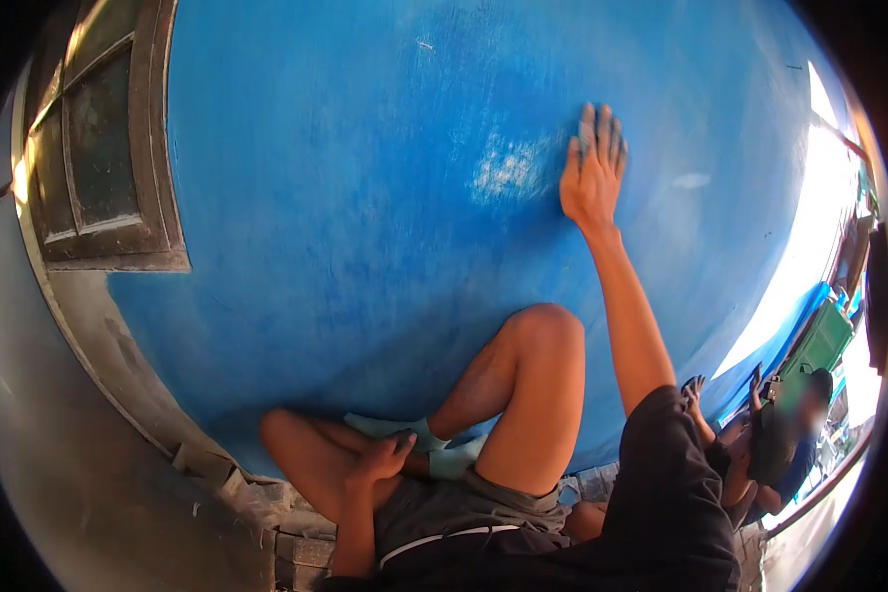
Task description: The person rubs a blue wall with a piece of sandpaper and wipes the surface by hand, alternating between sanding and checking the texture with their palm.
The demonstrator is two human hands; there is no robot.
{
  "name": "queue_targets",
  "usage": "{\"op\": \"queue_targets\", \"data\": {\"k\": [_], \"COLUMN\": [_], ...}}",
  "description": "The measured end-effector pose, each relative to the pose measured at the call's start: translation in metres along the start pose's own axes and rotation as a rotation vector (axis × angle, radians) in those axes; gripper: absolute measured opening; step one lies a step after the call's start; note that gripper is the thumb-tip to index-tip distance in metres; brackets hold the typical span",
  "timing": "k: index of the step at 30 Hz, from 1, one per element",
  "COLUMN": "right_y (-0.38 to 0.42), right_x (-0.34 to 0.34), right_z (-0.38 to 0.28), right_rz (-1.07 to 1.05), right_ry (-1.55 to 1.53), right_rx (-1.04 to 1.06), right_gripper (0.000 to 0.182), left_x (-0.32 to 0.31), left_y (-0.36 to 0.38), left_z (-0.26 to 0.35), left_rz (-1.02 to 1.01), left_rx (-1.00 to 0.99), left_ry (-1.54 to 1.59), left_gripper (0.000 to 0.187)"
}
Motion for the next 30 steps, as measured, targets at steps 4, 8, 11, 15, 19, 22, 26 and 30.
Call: {"op": "queue_targets", "data": {"k": [4,8,11,15,19,22,26,30], "right_y": [0.075,0.129,0.135,0.134,0.134,0.133,0.135,0.134], "right_x": [-0.001,-0.008,-0.010,-0.008,-0.009,-0.007,-0.006,-0.007], "right_z": [0.054,0.073,0.073,0.072,0.072,0.072,0.072,0.072], "right_rz": [0.114,0.119,0.087,0.078,0.078,0.084,0.089,0.086], "right_ry": [-0.101,-0.099,-0.123,-0.107,-0.125,-0.126,-0.147,-0.143], "right_rx": [-0.419,-0.614,-0.669,-0.638,-0.638,-0.635,-0.640,-0.634], "right_gripper": [0.053,0.054,0.055,0.055,0.056,0.056,0.056,0.056], "left_x": [0.001,-0.001,0.002,-0.008,0.002,0.005,-0.002,-0.004], "left_y": [0.004,-0.001,-0.002,-0.011,0.005,0.006,-0.003,-0.006], "left_z": [0.006,0.003,0.006,-0.009,0.010,0.013,-0.002,-0.009], "left_rz": [-0.018,0.094,0.104,0.061,0.071,0.122,0.151,0.105], "left_rx": [-0.004,-0.139,-0.173,-0.075,-0.065,-0.104,-0.114,-0.054], "left_ry": [0.022,0.071,0.056,0.048,0.007,-0.012,0.029,0.019], "left_gripper": [0.068,0.068,0.068,0.066,0.066,0.066,0.066,0.066]}}
Point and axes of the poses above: each hand's wrist, its own y-axis away from the middle knuckle, its own x-axis out of the back of the hand, z = x × y, the point moved 9 cm from there along -y, towards the middle knuckle, and after that the axes turned 10 degrees about -z, right-handed, at the moved point
